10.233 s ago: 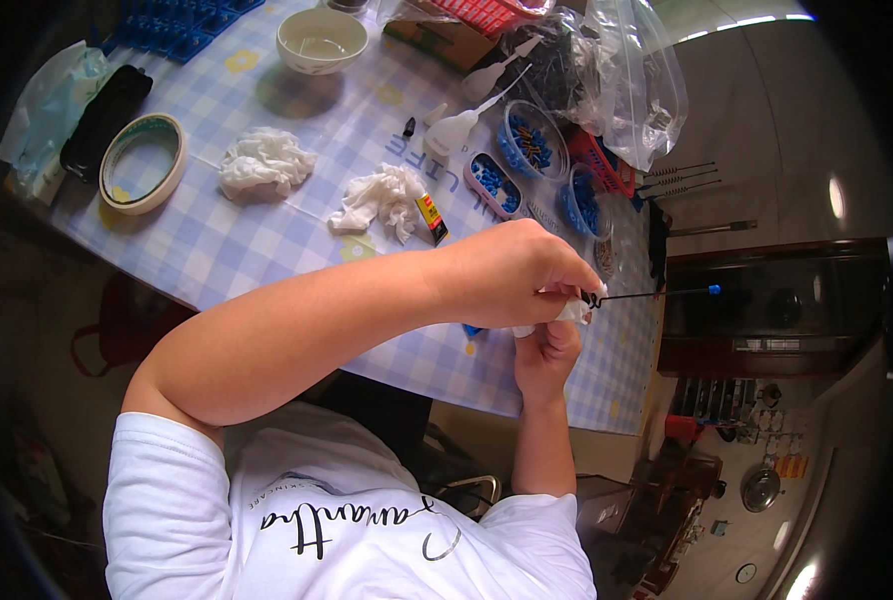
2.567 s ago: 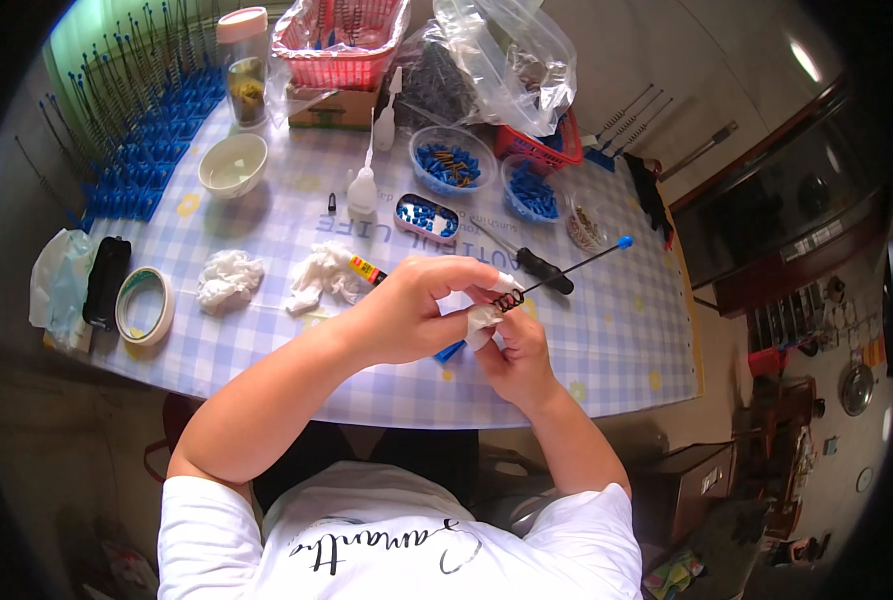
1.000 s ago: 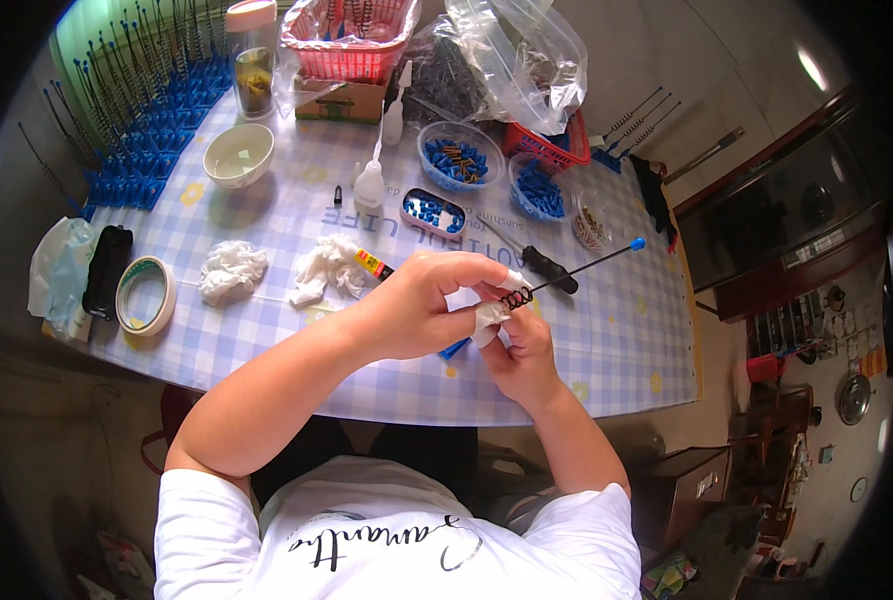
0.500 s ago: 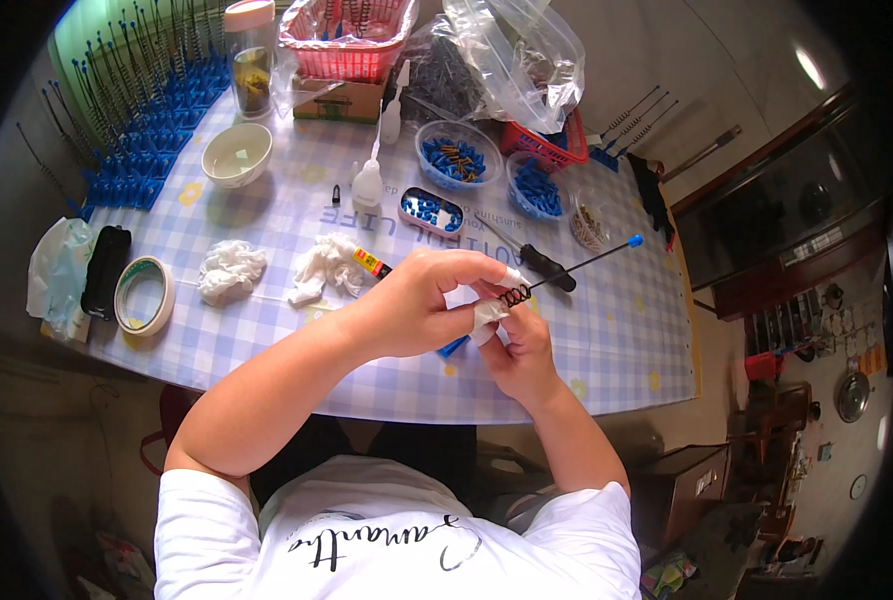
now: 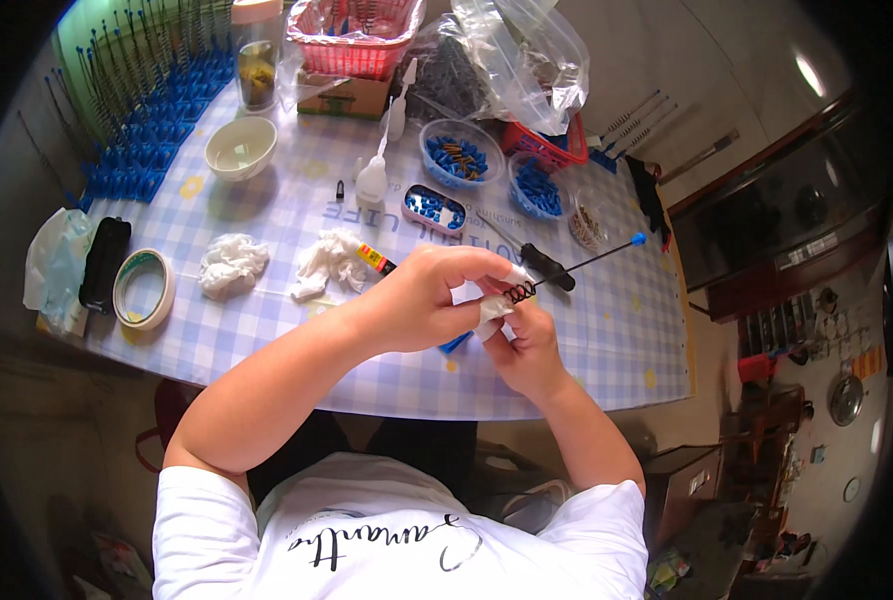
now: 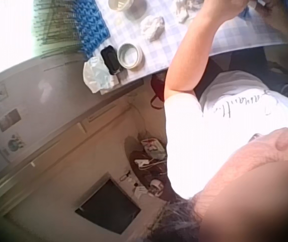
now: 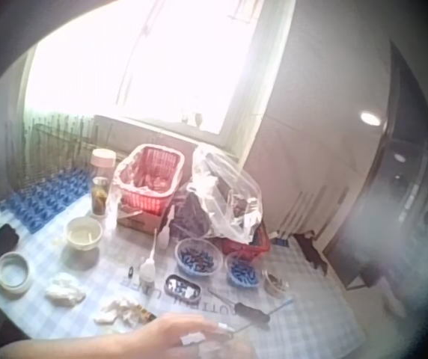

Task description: The recorder is assembling small fishing lure components, specifically attaching springs and beads to wire rods.

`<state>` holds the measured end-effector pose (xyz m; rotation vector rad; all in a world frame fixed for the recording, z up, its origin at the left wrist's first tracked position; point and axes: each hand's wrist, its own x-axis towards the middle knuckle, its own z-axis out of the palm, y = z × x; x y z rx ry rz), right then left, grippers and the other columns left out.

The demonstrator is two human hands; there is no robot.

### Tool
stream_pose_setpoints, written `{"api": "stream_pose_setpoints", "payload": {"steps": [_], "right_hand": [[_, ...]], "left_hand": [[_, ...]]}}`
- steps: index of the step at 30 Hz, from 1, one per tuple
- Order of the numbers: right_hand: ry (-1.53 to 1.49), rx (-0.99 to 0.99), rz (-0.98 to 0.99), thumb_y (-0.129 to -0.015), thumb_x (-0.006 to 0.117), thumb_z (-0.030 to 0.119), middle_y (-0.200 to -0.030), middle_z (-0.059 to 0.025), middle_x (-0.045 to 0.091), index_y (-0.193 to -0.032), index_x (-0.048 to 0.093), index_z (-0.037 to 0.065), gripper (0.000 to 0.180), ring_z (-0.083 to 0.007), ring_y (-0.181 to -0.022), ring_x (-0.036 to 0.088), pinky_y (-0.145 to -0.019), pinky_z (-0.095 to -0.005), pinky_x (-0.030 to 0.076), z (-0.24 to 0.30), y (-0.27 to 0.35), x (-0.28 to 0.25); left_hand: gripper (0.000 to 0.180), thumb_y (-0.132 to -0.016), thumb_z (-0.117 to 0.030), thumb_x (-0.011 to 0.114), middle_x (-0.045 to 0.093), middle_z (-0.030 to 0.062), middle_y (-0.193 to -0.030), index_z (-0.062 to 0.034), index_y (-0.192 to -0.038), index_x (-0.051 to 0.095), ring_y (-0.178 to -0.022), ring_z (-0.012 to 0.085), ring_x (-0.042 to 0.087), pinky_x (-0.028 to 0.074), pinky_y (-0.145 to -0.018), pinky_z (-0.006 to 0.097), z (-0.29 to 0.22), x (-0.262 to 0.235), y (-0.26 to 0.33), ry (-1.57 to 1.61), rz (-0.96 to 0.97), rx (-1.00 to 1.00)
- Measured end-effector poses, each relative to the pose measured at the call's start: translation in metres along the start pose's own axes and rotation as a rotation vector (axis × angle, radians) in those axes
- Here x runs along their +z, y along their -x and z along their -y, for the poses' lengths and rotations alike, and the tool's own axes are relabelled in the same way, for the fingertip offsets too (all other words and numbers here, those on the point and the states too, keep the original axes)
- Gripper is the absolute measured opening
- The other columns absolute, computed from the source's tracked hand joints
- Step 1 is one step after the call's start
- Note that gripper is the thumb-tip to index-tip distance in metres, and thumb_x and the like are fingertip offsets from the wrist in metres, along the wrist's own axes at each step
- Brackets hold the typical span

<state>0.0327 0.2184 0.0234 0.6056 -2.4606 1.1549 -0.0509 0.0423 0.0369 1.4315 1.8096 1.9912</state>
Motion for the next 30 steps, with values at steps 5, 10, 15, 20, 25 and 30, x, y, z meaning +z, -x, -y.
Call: {"api": "stream_pose_setpoints", "payload": {"steps": [5, 10, 15, 20, 25, 30], "right_hand": [[0.026, -0.046, -0.024, -0.078, 0.064, -0.008, -0.111, -0.0152, 0.066, -0.104, 0.060, 0.000, 0.028, -0.0249, -0.084, 0.067, -0.070, -0.0315, 0.054, -0.004, -0.001, 0.002], [0.065, -0.061, -0.056, -0.077, 0.066, -0.006, -0.111, -0.0172, 0.066, -0.099, 0.060, 0.001, 0.024, -0.0243, -0.082, 0.067, -0.070, -0.0312, 0.053, -0.009, 0.004, 0.004], [-0.022, 0.019, -0.012, -0.081, 0.060, -0.005, -0.132, -0.0170, 0.057, -0.124, 0.058, 0.000, 0.043, -0.0275, -0.121, 0.056, -0.100, -0.0340, 0.042, -0.013, 0.008, 0.004], [-0.040, -0.014, 0.012, -0.082, 0.060, -0.006, -0.135, -0.0165, 0.055, -0.126, 0.057, -0.001, 0.045, -0.0271, -0.124, 0.054, -0.102, -0.0353, 0.040, -0.017, 0.009, 0.003], [-0.075, -0.012, 0.000, -0.083, 0.059, -0.007, -0.137, -0.0166, 0.053, -0.123, 0.058, -0.002, 0.041, -0.0276, -0.126, 0.052, -0.103, -0.0358, 0.039, -0.017, 0.011, 0.004], [-0.067, 0.038, 0.019, -0.084, 0.062, -0.003, -0.134, -0.0155, 0.054, -0.112, 0.062, -0.003, 0.027, -0.0264, -0.126, 0.051, -0.103, -0.0358, 0.038, -0.015, 0.009, 0.003]], "left_hand": [[0.030, -0.080, -0.003, 0.069, 0.070, 0.0133, -0.095, -0.0001, -0.110, 0.063, -0.090, 0.0220, 0.069, 0.053, -0.080, 0.032, 0.001, 0.000, 0.000, 0.020, -0.020, 0.015], [0.032, -0.077, 0.004, 0.066, 0.069, 0.0092, -0.098, -0.0008, -0.109, 0.063, -0.091, 0.0190, 0.067, 0.051, -0.082, 0.031, 0.000, -0.001, -0.002, 0.045, 0.021, 0.028], [0.032, -0.077, 0.004, 0.065, 0.069, 0.0096, -0.098, -0.0006, -0.108, 0.063, -0.091, 0.0202, 0.068, 0.052, -0.082, 0.031, 0.004, -0.002, -0.003, 0.048, 0.026, 0.042], [0.033, -0.076, 0.004, 0.066, 0.069, 0.0110, -0.099, -0.0005, -0.108, 0.063, -0.091, 0.0214, 0.068, 0.052, -0.082, 0.032, 0.005, -0.002, -0.002, 0.032, 0.023, 0.052], [0.035, -0.075, 0.002, 0.060, 0.070, 0.0135, -0.099, -0.0014, -0.110, 0.064, -0.092, 0.0241, 0.069, 0.054, -0.081, 0.034, 0.002, -0.003, -0.004, 0.015, 0.022, 0.064], [0.035, -0.075, 0.000, 0.060, 0.070, 0.0145, -0.098, -0.0015, -0.110, 0.064, -0.091, 0.0258, 0.069, 0.054, -0.079, 0.034, 0.006, -0.002, -0.003, 0.081, 0.011, 0.048]]}}
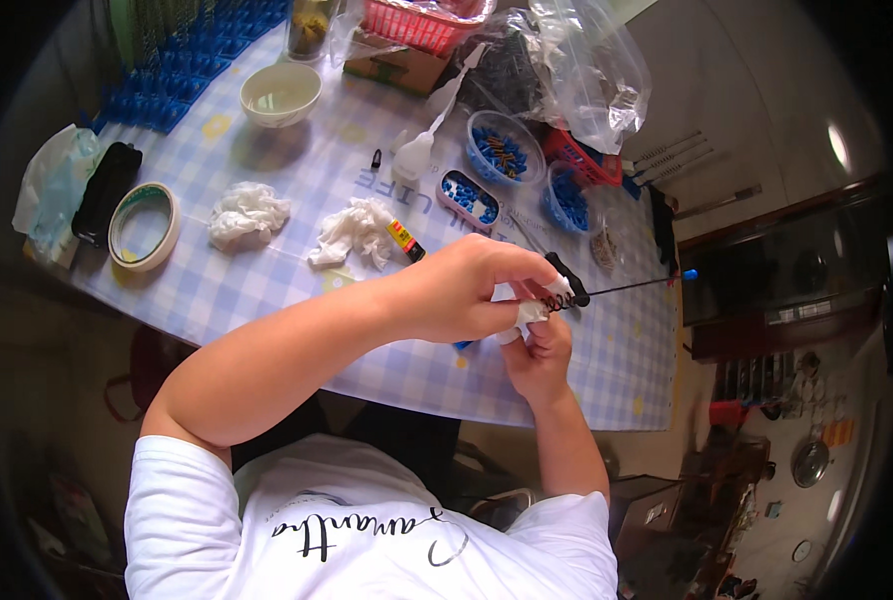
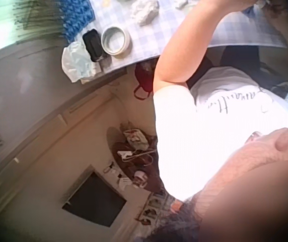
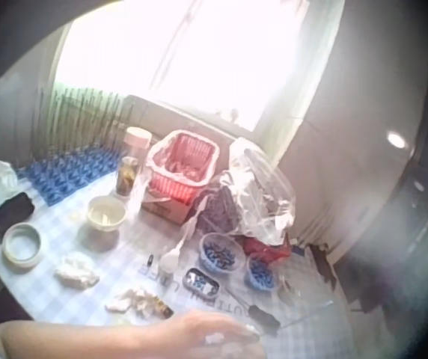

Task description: The recorder is assembling small fishing lure components, specifically attaching springs and beads to wire rods.

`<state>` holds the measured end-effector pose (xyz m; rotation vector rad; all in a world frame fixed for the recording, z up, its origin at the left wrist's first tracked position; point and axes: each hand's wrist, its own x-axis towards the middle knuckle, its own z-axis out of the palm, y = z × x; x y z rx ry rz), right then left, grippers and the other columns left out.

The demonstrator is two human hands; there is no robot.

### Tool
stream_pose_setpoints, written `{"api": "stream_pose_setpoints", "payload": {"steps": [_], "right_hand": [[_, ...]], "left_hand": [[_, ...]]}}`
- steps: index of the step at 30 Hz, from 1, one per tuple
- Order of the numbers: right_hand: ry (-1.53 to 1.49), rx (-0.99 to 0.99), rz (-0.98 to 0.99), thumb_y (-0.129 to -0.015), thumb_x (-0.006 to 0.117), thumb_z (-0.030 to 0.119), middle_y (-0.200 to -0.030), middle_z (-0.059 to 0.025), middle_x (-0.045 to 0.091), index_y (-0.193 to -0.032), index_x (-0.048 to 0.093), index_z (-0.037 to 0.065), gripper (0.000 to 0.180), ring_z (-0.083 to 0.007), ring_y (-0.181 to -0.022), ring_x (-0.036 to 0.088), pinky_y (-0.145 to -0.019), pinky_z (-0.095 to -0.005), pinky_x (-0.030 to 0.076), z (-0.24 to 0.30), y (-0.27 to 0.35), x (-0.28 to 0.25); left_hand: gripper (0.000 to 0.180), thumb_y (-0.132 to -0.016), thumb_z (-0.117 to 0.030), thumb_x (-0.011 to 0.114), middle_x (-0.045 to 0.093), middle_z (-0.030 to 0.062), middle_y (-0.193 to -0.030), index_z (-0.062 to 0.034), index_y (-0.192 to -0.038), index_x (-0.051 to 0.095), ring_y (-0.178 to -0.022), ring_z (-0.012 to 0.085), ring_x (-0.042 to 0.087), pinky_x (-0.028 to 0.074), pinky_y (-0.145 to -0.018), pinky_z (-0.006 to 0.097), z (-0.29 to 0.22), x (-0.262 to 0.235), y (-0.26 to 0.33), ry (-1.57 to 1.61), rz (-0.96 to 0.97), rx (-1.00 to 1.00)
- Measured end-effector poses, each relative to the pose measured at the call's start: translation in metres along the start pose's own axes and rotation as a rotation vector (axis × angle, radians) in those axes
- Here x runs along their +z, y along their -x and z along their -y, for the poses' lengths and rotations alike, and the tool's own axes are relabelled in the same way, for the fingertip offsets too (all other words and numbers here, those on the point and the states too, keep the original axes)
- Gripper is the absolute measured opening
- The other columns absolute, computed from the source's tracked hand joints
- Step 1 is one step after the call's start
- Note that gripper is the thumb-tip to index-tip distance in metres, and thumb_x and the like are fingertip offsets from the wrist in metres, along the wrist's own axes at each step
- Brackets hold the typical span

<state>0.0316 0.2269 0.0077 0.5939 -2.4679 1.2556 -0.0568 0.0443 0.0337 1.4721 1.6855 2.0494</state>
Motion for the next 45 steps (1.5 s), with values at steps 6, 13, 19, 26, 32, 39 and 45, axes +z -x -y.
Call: {"api": "stream_pose_setpoints", "payload": {"steps": [6, 13, 19, 26, 32, 39, 45], "right_hand": [[-0.035, 0.031, -0.038, -0.087, 0.063, 0.002, -0.131, -0.0161, 0.057, -0.104, 0.064, -0.003, 0.018, -0.0266, -0.125, 0.051, -0.102, -0.0361, 0.039, 0.000, 0.003, 0.000], [-0.203, 0.100, 0.004, -0.087, 0.064, 0.003, -0.134, -0.0170, 0.053, -0.107, 0.062, -0.004, 0.021, -0.0252, -0.123, 0.051, -0.099, -0.0342, 0.040, 0.002, 0.002, -0.002], [-0.179, 0.061, 0.102, -0.085, 0.063, -0.001, -0.138, -0.0172, 0.049, -0.109, 0.062, -0.003, 0.024, -0.0252, -0.129, 0.046, -0.100, -0.0354, 0.039, -0.003, 0.004, -0.011], [-0.159, 0.101, 0.124, -0.085, 0.063, -0.004, -0.133, -0.0133, 0.053, -0.103, 0.066, -0.002, 0.018, -0.0187, -0.118, 0.052, -0.095, -0.0325, 0.043, -0.008, 0.004, -0.011], [-0.212, 0.167, 0.123, -0.085, 0.063, -0.005, -0.131, -0.0119, 0.055, -0.102, 0.067, -0.002, 0.018, -0.0171, -0.117, 0.053, -0.095, -0.0310, 0.044, -0.018, 0.012, -0.013], [-0.157, 0.077, 0.091, -0.083, 0.064, -0.006, -0.142, -0.0178, 0.047, -0.101, 0.068, -0.002, 0.019, -0.0274, -0.133, 0.043, -0.101, -0.0348, 0.040, -0.008, 0.004, -0.010], [-0.085, 0.075, 0.108, -0.082, 0.066, -0.003, -0.142, -0.0182, 0.047, -0.102, 0.068, -0.002, 0.020, -0.0271, -0.134, 0.043, -0.102, -0.0355, 0.038, -0.005, 0.003, -0.013]], "left_hand": [[0.033, -0.076, 0.001, 0.064, 0.069, 0.0142, -0.097, -0.0003, -0.109, 0.064, -0.090, 0.0251, 0.069, 0.054, -0.079, 0.034, -0.002, 0.001, 0.001, -0.007, 0.007, -0.002], [0.032, -0.077, 0.002, 0.067, 0.069, 0.0139, -0.096, 0.0009, -0.109, 0.063, -0.089, 0.0237, 0.069, 0.054, -0.081, 0.033, -0.002, -0.001, 0.001, -0.024, 0.005, 0.016], [0.033, -0.077, 0.004, 0.065, 0.069, 0.0142, -0.097, 0.0014, -0.109, 0.063, -0.090, 0.0234, 0.069, 0.054, -0.081, 0.033, -0.003, 0.000, 0.000, -0.003, 0.009, 0.001], [0.035, -0.076, 0.005, 0.065, 0.069, 0.0140, -0.098, 0.0009, -0.111, 0.063, -0.090, 0.0222, 0.069, 0.054, -0.080, 0.032, 0.000, 0.001, 0.000, 0.011, 0.000, -0.002], [0.037, -0.075, 0.005, 0.063, 0.069, 0.0142, -0.100, 0.0008, -0.112, 0.063, -0.090, 0.0224, 0.069, 0.055, -0.079, 0.032, -0.004, -0.001, 0.001, 0.017, 0.018, -0.019], [0.037, -0.075, 0.005, 0.063, 0.069, 0.0148, -0.100, 0.0012, -0.112, 0.063, -0.090, 0.0241, 0.069, 0.054, -0.079, 0.034, -0.003, -0.001, 0.001, -0.012, 0.019, -0.017], [0.037, -0.075, 0.003, 0.061, 0.069, 0.0154, -0.100, 0.0008, -0.111, 0.064, -0.092, 0.0253, 0.069, 0.054, -0.081, 0.034, -0.004, 0.001, 0.000, 0.018, 0.004, -0.014]]}}
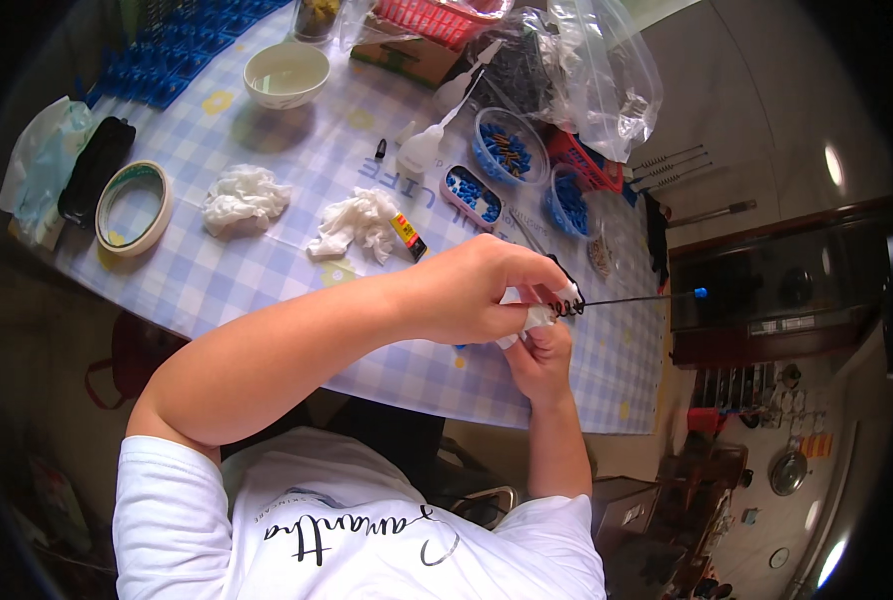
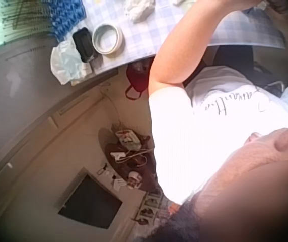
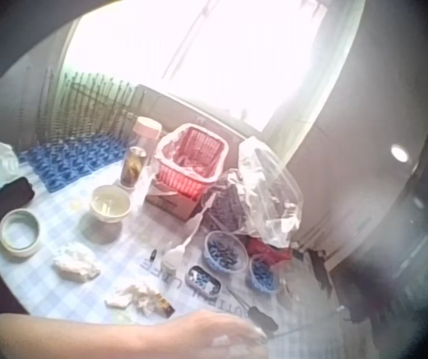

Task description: The recorder is assembling small fishing lure components, specifically attaching springs and beads to wire rods.

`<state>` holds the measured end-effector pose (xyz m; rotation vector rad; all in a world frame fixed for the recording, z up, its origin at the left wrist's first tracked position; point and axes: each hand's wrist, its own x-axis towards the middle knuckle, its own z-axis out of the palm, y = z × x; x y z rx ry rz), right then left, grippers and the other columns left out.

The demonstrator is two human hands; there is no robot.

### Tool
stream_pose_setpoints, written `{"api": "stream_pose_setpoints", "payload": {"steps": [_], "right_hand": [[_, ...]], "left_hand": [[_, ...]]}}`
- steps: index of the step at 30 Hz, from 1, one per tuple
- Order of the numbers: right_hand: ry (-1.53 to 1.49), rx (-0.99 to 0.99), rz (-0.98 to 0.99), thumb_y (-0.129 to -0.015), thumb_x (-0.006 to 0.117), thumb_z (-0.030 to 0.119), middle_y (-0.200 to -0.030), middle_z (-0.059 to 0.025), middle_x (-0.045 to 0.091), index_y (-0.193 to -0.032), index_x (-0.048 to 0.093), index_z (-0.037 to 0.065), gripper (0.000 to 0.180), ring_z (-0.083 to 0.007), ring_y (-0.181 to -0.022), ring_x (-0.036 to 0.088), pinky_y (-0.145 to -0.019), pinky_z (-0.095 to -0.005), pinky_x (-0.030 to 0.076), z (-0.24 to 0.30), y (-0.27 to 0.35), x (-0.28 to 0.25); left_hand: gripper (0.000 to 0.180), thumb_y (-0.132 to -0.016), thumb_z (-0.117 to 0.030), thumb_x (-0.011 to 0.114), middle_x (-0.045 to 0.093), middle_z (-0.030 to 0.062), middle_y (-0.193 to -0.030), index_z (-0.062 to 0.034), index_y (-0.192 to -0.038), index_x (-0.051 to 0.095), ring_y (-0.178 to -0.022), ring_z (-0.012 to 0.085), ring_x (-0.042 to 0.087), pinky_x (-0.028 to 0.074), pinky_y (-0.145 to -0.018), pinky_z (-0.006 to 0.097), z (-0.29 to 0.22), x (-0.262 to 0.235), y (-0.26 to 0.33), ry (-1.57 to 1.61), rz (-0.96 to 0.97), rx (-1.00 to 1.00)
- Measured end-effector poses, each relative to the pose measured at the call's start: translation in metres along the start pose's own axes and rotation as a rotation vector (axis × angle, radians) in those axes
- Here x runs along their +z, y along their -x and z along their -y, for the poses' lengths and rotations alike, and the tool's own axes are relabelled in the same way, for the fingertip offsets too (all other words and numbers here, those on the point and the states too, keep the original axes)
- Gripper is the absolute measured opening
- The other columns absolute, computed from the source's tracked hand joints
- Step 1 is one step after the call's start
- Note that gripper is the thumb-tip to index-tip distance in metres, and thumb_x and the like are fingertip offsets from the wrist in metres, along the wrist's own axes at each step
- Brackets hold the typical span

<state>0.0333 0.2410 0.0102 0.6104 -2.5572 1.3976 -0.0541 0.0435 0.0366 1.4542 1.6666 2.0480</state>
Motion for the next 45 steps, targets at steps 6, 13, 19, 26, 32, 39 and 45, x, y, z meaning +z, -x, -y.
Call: {"api": "stream_pose_setpoints", "payload": {"steps": [6, 13, 19, 26, 32, 39, 45], "right_hand": [[0.012, 0.026, 0.018, -0.082, 0.067, 0.000, -0.119, -0.0094, 0.064, -0.100, 0.068, 0.000, 0.018, -0.0181, -0.113, 0.056, -0.094, -0.0331, 0.044, 0.004, -0.004, 0.007], [-0.019, -0.002, 0.025, -0.083, 0.068, 0.000, -0.103, -0.0043, 0.066, -0.100, 0.068, 0.002, 0.017, -0.0128, -0.099, 0.059, -0.085, -0.0291, 0.047, 0.005, -0.009, 0.009], [-0.111, 0.158, -0.142, -0.080, 0.071, 0.000, -0.097, -0.0061, 0.064, -0.097, 0.067, 0.002, 0.018, -0.0146, -0.090, 0.060, -0.079, -0.0291, 0.047, 0.000, -0.003, 0.003], [-0.421, 0.179, -0.324, -0.082, 0.070, -0.002, -0.102, -0.0062, 0.063, -0.097, 0.067, -0.001, 0.015, -0.0131, -0.092, 0.060, -0.082, -0.0268, 0.048, 0.006, -0.006, -0.007], [-0.476, 0.205, -0.300, -0.084, 0.070, 0.000, -0.099, -0.0053, 0.064, -0.100, 0.068, -0.001, 0.016, -0.0124, -0.091, 0.061, -0.083, -0.0265, 0.049, 0.001, -0.004, -0.008], [-0.541, 0.196, -0.355, -0.087, 0.069, 0.007, -0.098, -0.0057, 0.065, -0.101, 0.068, 0.000, 0.016, -0.0115, -0.084, 0.060, -0.075, -0.0261, 0.048, 0.006, -0.008, -0.007], [-0.667, 0.219, -0.383, -0.090, 0.067, 0.016, -0.093, -0.0051, 0.066, -0.104, 0.068, 0.002, 0.020, -0.0107, -0.077, 0.057, -0.067, -0.0237, 0.044, 0.006, -0.011, -0.009]], "left_hand": [[0.038, -0.075, 0.001, 0.059, 0.070, 0.0154, -0.100, -0.0003, -0.112, 0.065, -0.093, 0.0253, 0.069, 0.054, -0.083, 0.034, 0.006, 0.000, 0.002, 0.040, 0.001, -0.033], [0.032, -0.082, -0.004, 0.063, 0.068, 0.0111, -0.107, 0.0007, -0.114, 0.063, -0.104, 0.0178, 0.064, 0.050, -0.092, 0.033, -0.002, -0.004, 0.002, 0.288, 0.016, -0.178], [0.038, -0.082, -0.004, 0.061, 0.066, 0.0125, -0.115, 0.0009, -0.120, 0.059, -0.108, 0.0198, 0.062, 0.048, -0.096, 0.035, 0.004, -0.005, -0.001, 0.355, -0.095, -0.314], [0.050, -0.084, -0.011, 0.067, 0.064, 0.0119, -0.114, 0.0064, -0.128, 0.053, -0.093, 0.0140, 0.063, 0.051, -0.078, 0.028, 0.008, 0.003, 0.004, 0.212, -0.017, -0.589], [0.043, -0.084, -0.019, 0.072, 0.067, 0.0086, -0.099, 0.0053, -0.118, 0.061, -0.080, 0.0090, 0.062, 0.051, -0.067, 0.024, 0.001, 0.008, 0.000, 0.196, 0.045, -0.677], [0.035, -0.086, -0.016, 0.068, 0.068, 0.0080, -0.093, 0.0041, -0.114, 0.064, -0.080, 0.0108, 0.064, 0.053, -0.068, 0.026, 0.010, 0.010, 0.003, 0.383, -0.007, -0.736], [0.030, -0.087, -0.014, 0.065, 0.067, 0.0099, -0.096, 0.0037, -0.111, 0.064, -0.083, 0.0157, 0.067, 0.052, -0.069, 0.026, 0.012, 0.008, 0.002, 0.580, -0.023, -0.874]]}}
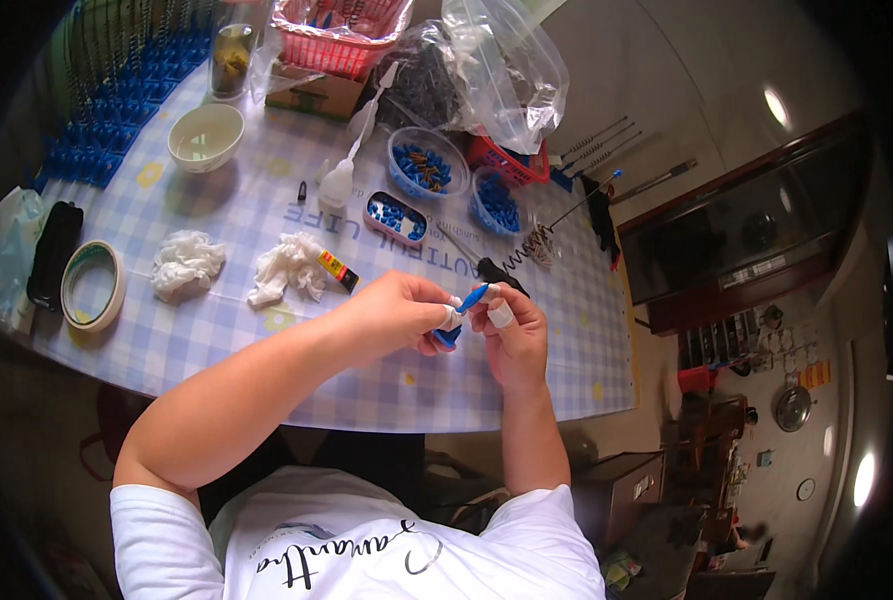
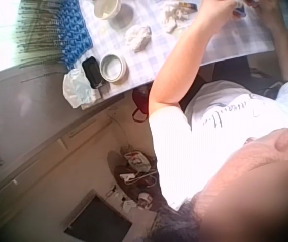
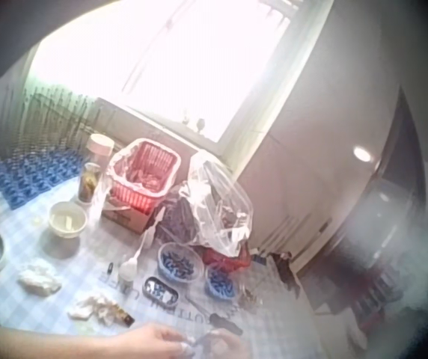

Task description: The recorder is assembling small fishing lure components, specifically attaching springs and beads to wire rods.

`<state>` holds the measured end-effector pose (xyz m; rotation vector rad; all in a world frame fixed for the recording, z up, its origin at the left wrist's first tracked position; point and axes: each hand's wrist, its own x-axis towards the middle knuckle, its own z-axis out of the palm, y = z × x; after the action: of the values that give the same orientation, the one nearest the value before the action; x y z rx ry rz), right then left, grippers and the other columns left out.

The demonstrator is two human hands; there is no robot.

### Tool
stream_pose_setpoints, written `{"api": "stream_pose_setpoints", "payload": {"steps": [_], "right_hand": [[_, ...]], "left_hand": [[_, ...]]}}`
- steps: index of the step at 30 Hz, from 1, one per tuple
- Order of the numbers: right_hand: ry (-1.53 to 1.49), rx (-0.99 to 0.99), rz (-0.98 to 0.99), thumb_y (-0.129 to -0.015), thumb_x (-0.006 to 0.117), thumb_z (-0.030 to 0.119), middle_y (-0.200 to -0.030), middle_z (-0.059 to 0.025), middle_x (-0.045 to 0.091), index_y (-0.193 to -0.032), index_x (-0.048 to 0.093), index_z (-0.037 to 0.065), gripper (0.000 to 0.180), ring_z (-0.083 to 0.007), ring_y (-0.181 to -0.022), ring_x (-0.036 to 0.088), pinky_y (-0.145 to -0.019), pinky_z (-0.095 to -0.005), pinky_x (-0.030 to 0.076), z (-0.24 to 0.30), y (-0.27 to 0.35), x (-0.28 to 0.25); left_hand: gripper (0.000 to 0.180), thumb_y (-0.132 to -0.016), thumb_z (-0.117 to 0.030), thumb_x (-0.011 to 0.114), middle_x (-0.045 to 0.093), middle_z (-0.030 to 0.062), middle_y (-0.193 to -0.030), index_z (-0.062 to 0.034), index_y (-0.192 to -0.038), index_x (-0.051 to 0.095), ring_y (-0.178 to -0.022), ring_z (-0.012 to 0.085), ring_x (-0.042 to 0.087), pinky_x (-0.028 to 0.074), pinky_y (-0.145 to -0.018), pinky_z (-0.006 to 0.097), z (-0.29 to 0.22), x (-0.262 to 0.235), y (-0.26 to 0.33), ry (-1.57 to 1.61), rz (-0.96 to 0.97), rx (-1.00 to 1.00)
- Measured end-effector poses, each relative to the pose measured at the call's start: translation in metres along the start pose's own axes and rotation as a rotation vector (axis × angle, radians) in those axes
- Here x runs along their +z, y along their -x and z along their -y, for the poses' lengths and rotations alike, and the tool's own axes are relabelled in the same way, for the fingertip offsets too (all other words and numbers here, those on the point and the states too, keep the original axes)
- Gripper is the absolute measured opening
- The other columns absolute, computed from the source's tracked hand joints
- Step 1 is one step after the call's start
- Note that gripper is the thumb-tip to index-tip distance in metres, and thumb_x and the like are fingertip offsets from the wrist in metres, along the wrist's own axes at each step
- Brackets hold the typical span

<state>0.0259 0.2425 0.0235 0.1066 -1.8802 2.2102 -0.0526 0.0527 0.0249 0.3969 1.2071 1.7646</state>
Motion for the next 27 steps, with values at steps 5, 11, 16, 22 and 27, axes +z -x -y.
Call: {"api": "stream_pose_setpoints", "payload": {"steps": [5, 11, 16, 22, 27], "right_hand": [[0.016, 0.064, 0.033, -0.090, 0.067, 0.018, -0.089, -0.0033, 0.065, -0.105, 0.069, 0.002, 0.022, -0.0094, -0.078, 0.057, -0.066, -0.0237, 0.042, -0.0004, 0.0006, -0.0046], [-0.024, 0.122, 0.011, -0.088, 0.068, 0.014, -0.087, -0.0027, 0.064, -0.104, 0.068, 0.000, 0.021, -0.0103, -0.081, 0.059, -0.073, -0.0246, 0.047, 0.0002, 0.0008, 0.0042], [-0.053, 0.153, 0.038, -0.088, 0.068, 0.012, -0.088, -0.0036, 0.065, -0.105, 0.067, 0.000, 0.021, -0.0114, -0.080, 0.061, -0.075, -0.0260, 0.049, 0.0006, 0.0018, 0.0034], [-0.073, 0.126, 0.092, -0.088, 0.067, 0.011, -0.089, -0.0042, 0.066, -0.100, 0.067, 0.001, 0.015, -0.0114, -0.080, 0.062, -0.075, -0.0266, 0.049, -0.0010, 0.0000, 0.0023], [-0.033, 0.110, 0.118, -0.088, 0.068, 0.010, -0.089, -0.0039, 0.066, -0.097, 0.068, 0.002, 0.012, -0.0111, -0.080, 0.062, -0.075, -0.0268, 0.050, -0.0002, -0.0002, -0.0011]], "left_hand": [[0.026, -0.088, -0.013, 0.064, 0.066, 0.0086, -0.094, 0.0030, -0.109, 0.064, -0.084, 0.0173, 0.067, 0.051, -0.067, 0.025, 0.0005, 0.0010, -0.0009, 0.021, -0.002, -0.062], [0.024, -0.090, -0.011, 0.062, 0.066, 0.0078, -0.096, 0.0014, -0.110, 0.063, -0.084, 0.0185, 0.067, 0.051, -0.066, 0.025, 0.0006, 0.0001, -0.0006, 0.134, 0.035, -0.105], [0.023, -0.090, -0.011, 0.062, 0.066, 0.0077, -0.095, 0.0009, -0.110, 0.063, -0.083, 0.0193, 0.067, 0.051, -0.066, 0.025, -0.0009, 0.0004, 0.0008, 0.179, 0.049, -0.150], [0.020, -0.089, -0.011, 0.063, 0.066, 0.0067, -0.092, 0.0006, -0.106, 0.064, -0.082, 0.0185, 0.067, 0.051, -0.066, 0.025, 0.0020, -0.0010, -0.0012, 0.167, 0.076, -0.141], [0.020, -0.089, -0.011, 0.063, 0.067, 0.0067, -0.091, 0.0007, -0.105, 0.064, -0.081, 0.0177, 0.067, 0.051, -0.067, 0.025, 0.0034, -0.0015, -0.0016, 0.146, 0.088, -0.131]]}}
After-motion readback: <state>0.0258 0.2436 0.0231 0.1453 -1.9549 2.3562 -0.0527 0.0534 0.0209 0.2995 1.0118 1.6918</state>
